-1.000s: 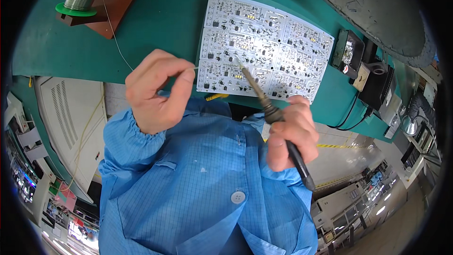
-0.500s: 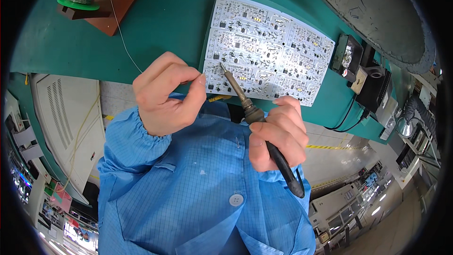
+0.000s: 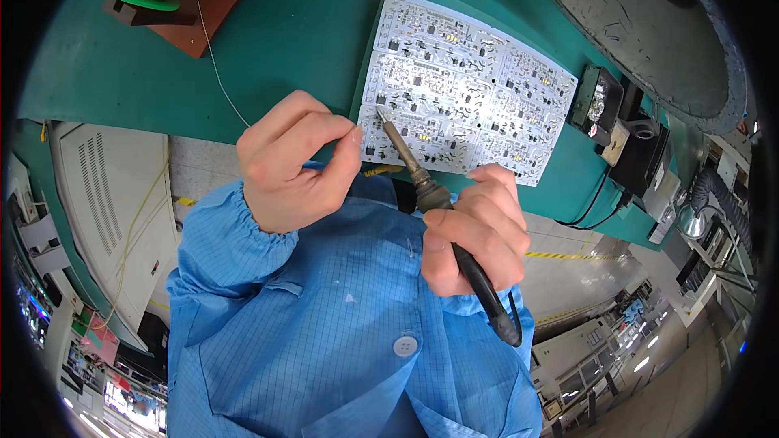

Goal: Soldering components on a printed circuit board at a manual assembly station.

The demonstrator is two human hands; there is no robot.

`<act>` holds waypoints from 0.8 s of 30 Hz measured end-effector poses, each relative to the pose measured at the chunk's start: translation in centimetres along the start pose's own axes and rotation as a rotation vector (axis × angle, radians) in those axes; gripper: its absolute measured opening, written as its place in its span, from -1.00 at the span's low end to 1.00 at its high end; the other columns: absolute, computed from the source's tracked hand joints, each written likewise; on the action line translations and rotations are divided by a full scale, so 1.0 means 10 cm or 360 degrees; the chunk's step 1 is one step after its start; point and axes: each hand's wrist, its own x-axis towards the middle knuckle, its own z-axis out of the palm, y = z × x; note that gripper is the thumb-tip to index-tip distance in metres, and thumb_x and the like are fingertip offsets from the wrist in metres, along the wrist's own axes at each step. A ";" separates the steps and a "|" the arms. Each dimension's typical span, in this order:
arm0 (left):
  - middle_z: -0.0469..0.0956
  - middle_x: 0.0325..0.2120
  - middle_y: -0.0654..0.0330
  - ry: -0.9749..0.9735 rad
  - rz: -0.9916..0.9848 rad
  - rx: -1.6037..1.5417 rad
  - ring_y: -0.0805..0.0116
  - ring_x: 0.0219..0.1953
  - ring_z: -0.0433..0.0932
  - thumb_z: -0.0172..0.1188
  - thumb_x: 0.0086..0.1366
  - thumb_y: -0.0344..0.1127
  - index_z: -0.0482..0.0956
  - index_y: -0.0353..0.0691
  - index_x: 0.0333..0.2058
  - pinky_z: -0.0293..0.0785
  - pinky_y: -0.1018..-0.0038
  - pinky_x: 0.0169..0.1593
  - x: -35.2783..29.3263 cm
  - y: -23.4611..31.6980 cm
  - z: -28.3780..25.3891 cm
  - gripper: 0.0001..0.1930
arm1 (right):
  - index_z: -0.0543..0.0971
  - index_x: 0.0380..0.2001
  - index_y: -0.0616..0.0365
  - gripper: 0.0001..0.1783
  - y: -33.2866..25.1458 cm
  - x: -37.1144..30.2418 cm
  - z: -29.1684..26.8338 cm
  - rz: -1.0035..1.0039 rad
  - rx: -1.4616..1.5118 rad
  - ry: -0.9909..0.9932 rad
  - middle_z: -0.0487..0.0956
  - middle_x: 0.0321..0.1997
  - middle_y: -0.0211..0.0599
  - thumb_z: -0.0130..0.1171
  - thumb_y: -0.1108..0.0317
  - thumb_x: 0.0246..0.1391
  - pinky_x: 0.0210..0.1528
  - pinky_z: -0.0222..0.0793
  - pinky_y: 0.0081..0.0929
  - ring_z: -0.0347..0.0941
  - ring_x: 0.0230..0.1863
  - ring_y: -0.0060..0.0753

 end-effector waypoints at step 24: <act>0.48 -0.60 0.16 0.0113 -0.0151 0.0014 0.47 -0.60 0.43 0.23 -0.04 -0.64 0.55 -0.36 -0.50 0.28 0.59 -0.58 0.13 0.06 -0.02 -0.90 | 0.36 -0.02 0.40 -0.58 0.72 -0.54 -0.81 0.0445 -0.0445 0.0959 0.47 -0.07 0.21 -0.11 0.30 0.15 0.09 0.23 -0.22 0.40 -0.01 -0.10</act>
